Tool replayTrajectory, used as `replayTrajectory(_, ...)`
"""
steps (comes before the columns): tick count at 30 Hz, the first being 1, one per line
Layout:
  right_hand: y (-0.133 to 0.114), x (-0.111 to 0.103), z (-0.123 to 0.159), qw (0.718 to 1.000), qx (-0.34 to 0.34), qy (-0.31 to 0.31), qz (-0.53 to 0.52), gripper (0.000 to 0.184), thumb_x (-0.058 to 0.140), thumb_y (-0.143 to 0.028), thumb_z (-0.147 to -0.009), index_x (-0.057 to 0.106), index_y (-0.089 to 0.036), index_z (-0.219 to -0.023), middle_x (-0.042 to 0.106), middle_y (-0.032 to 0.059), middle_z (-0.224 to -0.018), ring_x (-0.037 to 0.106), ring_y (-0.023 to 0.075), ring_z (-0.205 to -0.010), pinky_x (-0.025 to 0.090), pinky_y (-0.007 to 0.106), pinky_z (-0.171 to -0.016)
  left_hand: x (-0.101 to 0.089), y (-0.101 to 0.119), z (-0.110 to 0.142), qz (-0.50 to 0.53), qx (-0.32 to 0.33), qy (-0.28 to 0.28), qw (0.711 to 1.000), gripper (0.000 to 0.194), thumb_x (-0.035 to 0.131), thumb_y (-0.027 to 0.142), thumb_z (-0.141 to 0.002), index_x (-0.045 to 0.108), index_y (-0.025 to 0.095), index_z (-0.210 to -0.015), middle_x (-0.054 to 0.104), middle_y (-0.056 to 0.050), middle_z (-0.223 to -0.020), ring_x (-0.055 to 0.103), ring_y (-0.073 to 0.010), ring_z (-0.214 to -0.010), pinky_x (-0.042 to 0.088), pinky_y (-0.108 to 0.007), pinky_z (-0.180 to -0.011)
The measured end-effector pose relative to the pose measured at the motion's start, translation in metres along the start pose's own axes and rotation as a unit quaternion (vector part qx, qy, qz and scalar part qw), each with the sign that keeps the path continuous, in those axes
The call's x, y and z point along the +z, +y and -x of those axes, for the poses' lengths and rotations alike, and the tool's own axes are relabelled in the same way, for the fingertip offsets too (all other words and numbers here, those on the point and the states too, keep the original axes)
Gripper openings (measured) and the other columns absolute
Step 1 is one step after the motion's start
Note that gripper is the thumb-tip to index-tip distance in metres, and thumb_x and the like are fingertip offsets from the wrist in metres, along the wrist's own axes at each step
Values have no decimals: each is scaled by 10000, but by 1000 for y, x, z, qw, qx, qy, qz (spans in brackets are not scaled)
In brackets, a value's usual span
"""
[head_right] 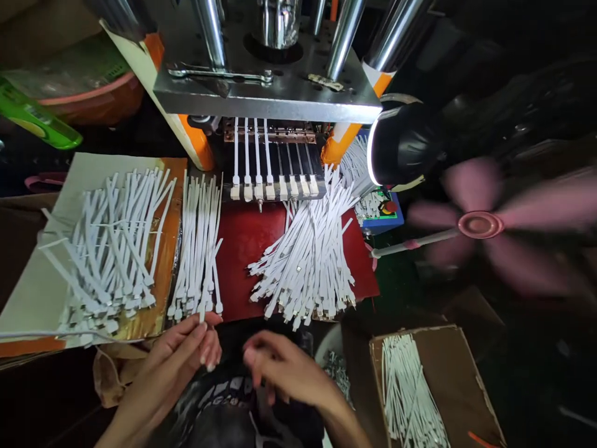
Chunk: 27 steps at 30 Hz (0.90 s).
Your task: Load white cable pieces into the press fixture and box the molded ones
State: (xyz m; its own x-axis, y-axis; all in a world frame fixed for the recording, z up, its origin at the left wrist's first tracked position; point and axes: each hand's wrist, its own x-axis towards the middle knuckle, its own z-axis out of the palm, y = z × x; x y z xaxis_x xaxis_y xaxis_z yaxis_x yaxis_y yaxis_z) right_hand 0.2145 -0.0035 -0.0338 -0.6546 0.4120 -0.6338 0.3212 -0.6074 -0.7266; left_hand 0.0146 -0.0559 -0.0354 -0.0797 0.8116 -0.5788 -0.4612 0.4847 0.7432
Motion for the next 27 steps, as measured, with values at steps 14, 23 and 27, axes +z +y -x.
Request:
replayTrajectory(14, 55, 8, 4, 943, -236, -51, 228, 419, 526, -291, -966, 457, -171, -571, 385, -61, -545, 359, 69, -505, 263, 233, -537, 22, -4, -20, 40, -123, -63, 990, 435, 858, 544, -755, 805, 177, -982, 819, -72, -820, 777, -210, -761, 610, -296, -770)
replayTrajectory(23, -32, -10, 0, 948, -253, 184, -60, 341, 653, -537, -938, 676, -199, -979, 528, -37, -711, 455, 101, -565, 367, 213, -527, 15, -15, 19, -307, 68, -89, 945, 349, 571, 539, -974, 814, 293, -1014, 811, -57, -787, 768, -259, -769, 611, -351, -762)
replayTrajectory(27, -36, 4, -10, 920, -320, 227, -8, 267, 613, -395, -999, 620, -190, -828, 493, -35, -712, 457, 98, -597, 353, 219, -553, 10, -3, 8, -413, 106, -131, 895, 320, 595, 527, -940, 775, 438, -1190, 825, -41, -1060, 770, -331, -1002, 624, -434, -893)
